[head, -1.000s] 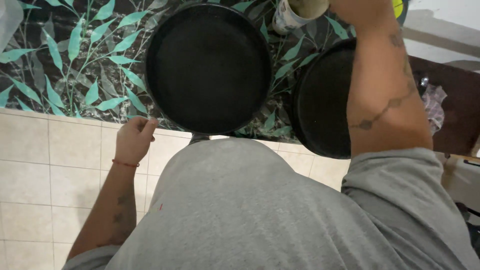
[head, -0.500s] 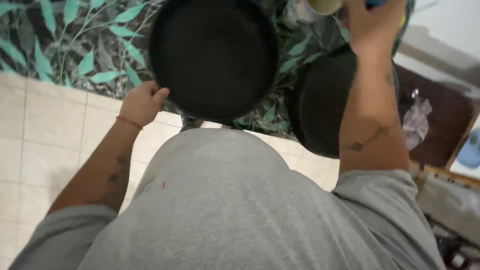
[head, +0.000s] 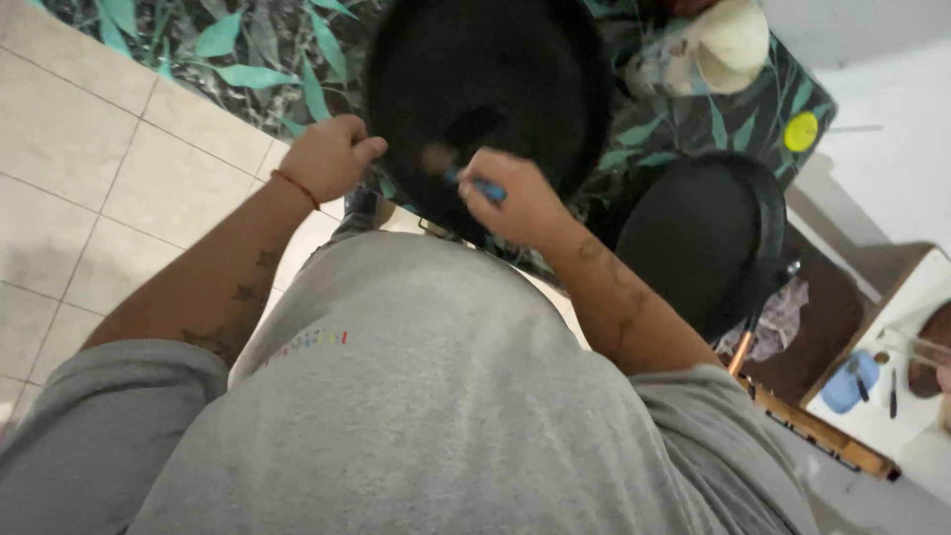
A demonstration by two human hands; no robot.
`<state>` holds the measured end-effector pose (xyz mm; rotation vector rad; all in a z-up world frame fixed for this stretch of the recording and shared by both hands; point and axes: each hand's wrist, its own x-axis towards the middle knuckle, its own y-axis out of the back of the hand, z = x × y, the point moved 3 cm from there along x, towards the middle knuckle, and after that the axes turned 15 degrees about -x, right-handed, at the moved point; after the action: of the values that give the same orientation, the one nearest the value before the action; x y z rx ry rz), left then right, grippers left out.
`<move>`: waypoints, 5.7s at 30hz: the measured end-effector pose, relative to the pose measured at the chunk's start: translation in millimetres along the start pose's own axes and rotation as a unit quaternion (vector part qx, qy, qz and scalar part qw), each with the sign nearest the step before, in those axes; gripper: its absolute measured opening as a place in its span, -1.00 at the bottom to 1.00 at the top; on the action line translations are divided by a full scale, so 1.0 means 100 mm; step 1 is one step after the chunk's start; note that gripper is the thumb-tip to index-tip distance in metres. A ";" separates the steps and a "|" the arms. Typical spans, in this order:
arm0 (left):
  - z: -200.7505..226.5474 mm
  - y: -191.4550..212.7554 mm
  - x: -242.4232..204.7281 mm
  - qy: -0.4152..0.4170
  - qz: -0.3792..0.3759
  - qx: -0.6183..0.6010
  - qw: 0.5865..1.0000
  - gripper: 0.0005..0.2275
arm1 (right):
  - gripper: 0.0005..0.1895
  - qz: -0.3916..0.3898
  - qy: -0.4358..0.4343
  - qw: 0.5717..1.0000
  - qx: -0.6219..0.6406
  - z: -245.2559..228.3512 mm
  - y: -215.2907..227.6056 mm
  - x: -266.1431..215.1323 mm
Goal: The person paints the interior surface of a black round tray with a blue-handled brush. They repeatedly dip the brush into a container of paint and apply it to the tray, rotating the tray to cover the entire surface.
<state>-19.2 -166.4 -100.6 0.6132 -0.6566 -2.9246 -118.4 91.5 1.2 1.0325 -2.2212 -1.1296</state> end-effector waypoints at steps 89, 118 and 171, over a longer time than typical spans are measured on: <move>-0.08 -0.04 -0.03 0.008 -0.017 -0.029 0.999 -0.62 | -0.92 -0.087 -0.125 0.988 -0.030 0.22 0.19 -0.05; -0.29 -0.15 0.07 -0.034 -0.008 -0.052 0.998 -0.61 | -0.83 -0.212 -0.075 0.887 -0.404 0.14 -0.16 0.00; -0.32 -0.10 0.13 -0.021 -0.019 -0.014 1.000 -0.57 | -0.90 -0.227 -0.078 0.965 0.102 -0.25 0.02 0.34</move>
<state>-18.7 -171.5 -136.0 0.5680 -0.6141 -2.9837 -123.9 53.1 19.1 1.6561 -2.3264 -1.2138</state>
